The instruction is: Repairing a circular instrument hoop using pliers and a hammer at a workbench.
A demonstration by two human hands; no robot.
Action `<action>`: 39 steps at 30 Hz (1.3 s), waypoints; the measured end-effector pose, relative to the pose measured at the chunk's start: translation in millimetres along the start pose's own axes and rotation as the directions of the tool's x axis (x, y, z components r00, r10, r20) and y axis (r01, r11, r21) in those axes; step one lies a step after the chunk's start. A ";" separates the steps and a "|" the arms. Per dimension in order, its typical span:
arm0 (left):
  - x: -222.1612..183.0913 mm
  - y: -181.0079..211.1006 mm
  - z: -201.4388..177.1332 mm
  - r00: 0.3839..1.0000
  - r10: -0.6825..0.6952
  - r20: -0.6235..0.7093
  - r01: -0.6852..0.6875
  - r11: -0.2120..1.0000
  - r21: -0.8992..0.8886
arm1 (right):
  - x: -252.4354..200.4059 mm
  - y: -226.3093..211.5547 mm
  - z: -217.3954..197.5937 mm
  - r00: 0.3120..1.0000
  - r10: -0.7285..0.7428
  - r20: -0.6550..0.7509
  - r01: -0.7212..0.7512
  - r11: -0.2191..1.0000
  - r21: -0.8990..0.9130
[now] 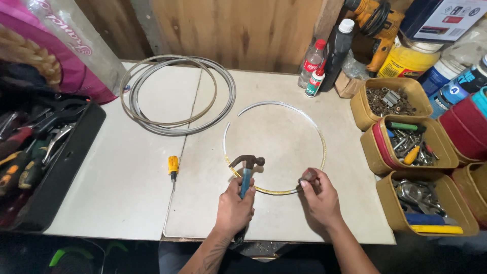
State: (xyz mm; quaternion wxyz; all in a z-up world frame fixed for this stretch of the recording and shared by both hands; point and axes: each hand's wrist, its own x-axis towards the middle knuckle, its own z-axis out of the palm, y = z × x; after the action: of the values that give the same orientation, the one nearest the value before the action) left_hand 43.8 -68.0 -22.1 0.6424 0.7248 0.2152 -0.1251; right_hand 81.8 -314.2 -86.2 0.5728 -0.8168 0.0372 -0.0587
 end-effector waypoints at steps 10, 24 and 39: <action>1.6 -2.2 0.8 1.000 0.024 0.002 -0.024 1.000 -0.003 | 6.9 -4.5 13.6 0.994 0.091 0.061 -0.096 0.991 0.089; -1.6 2.9 1.0 1.000 0.001 -0.012 -0.001 1.000 0.005 | 11.6 20.5 13.0 0.997 -0.048 0.068 0.042 0.996 0.083; 1.2 -3.1 2.1 1.000 0.024 -0.010 -0.024 1.000 0.000 | 7.7 8.2 10.2 0.995 -0.026 0.100 0.013 0.992 0.128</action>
State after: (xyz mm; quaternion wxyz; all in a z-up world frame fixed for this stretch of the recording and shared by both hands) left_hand 43.6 -69.6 -25.6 0.6428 0.7280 0.2097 -0.1135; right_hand 90.9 -308.5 -96.9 0.6242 -0.7808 -0.0038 -0.0251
